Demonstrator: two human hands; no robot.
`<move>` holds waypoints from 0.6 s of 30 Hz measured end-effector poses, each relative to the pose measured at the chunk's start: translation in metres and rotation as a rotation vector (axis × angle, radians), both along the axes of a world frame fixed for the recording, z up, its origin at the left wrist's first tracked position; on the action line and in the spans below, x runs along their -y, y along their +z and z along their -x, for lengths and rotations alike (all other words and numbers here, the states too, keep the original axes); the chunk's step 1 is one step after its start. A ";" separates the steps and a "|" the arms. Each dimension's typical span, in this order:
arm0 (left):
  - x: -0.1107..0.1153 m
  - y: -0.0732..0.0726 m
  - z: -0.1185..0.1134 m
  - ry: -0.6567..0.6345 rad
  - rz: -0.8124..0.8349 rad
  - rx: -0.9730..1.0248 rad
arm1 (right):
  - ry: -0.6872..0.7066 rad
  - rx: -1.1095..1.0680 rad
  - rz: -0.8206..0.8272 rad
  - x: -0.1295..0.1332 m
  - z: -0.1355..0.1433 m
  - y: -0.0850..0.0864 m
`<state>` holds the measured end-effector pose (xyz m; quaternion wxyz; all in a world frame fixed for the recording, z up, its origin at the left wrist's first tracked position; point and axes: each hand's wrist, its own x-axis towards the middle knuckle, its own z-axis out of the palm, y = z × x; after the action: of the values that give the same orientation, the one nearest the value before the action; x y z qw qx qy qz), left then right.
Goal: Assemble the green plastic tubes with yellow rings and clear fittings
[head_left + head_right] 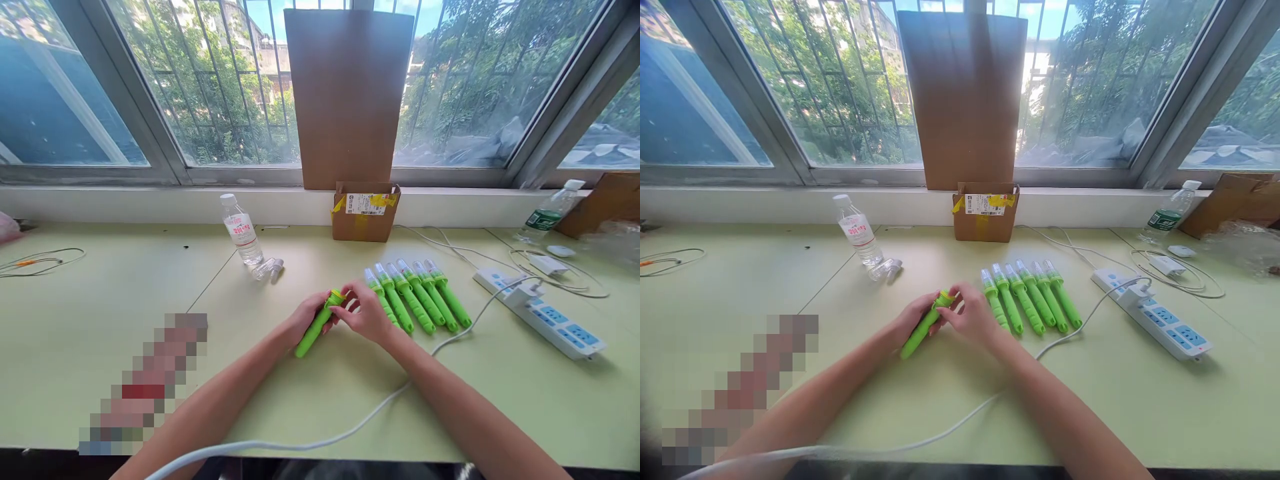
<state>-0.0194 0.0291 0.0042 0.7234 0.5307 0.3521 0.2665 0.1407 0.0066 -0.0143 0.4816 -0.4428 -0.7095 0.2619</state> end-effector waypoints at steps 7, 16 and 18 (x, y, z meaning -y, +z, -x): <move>-0.003 -0.002 0.002 0.007 -0.008 0.005 | 0.062 -0.014 -0.005 0.000 -0.001 0.002; -0.008 -0.007 0.005 -0.029 0.070 0.015 | 0.025 -0.032 -0.017 -0.002 0.001 -0.001; -0.009 -0.007 0.006 -0.044 0.074 0.023 | 0.017 -0.028 -0.022 -0.001 0.001 -0.001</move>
<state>-0.0254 0.0380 -0.0033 0.7522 0.5082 0.3416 0.2431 0.1393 0.0076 -0.0150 0.4940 -0.4279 -0.7092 0.2643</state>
